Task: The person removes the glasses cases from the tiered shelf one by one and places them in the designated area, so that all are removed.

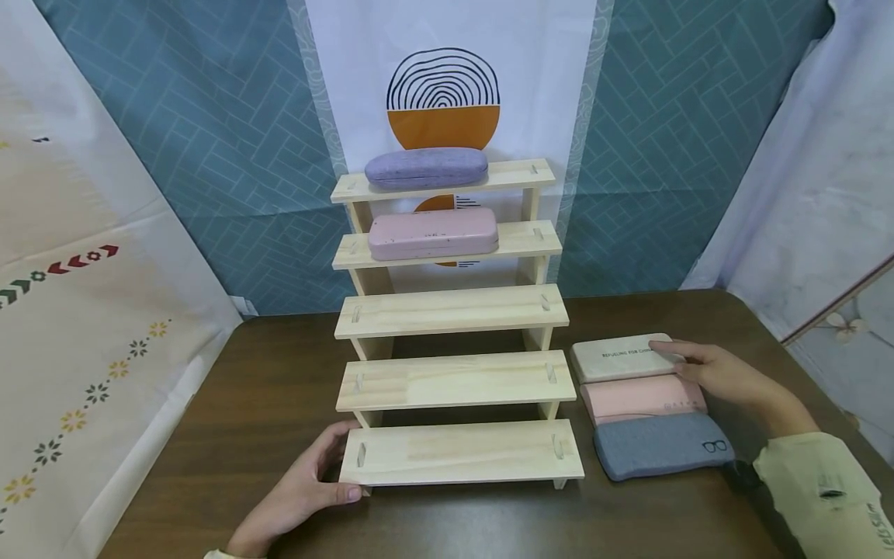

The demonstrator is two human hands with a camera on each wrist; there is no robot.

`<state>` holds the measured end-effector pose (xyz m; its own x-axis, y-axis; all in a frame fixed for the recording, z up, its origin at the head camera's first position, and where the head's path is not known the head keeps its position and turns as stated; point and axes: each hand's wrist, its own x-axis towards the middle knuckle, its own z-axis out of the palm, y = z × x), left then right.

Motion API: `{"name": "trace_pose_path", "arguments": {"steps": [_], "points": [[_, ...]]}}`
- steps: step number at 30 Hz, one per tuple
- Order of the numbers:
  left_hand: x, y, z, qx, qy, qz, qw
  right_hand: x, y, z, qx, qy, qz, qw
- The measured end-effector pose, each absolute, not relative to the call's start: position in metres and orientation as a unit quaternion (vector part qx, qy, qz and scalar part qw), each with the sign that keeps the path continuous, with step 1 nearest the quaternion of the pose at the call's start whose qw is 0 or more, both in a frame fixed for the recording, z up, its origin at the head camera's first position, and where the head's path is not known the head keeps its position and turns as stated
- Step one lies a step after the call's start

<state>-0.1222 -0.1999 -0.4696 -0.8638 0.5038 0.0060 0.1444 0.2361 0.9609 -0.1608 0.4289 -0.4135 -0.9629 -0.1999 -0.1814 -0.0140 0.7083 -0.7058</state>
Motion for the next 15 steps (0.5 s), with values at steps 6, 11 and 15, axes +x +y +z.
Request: {"name": "trace_pose_path", "arguments": {"steps": [6,11,15], "points": [[-0.1220,-0.2004,-0.4702,0.209,0.772,0.580,0.155,-0.1614,0.4288,-0.4141,-0.068,0.919,-0.368,0.122],[-0.1215,-0.2005,-0.4692,0.207,0.771,0.582,0.154,-0.1609,0.4286,-0.4144,-0.065,0.918,-0.369,0.131],[-0.1214,-0.2006,-0.4692,0.220,0.767,0.584,0.152,-0.1601,0.4298,-0.4160,-0.063,0.915,-0.375,0.136]]}}
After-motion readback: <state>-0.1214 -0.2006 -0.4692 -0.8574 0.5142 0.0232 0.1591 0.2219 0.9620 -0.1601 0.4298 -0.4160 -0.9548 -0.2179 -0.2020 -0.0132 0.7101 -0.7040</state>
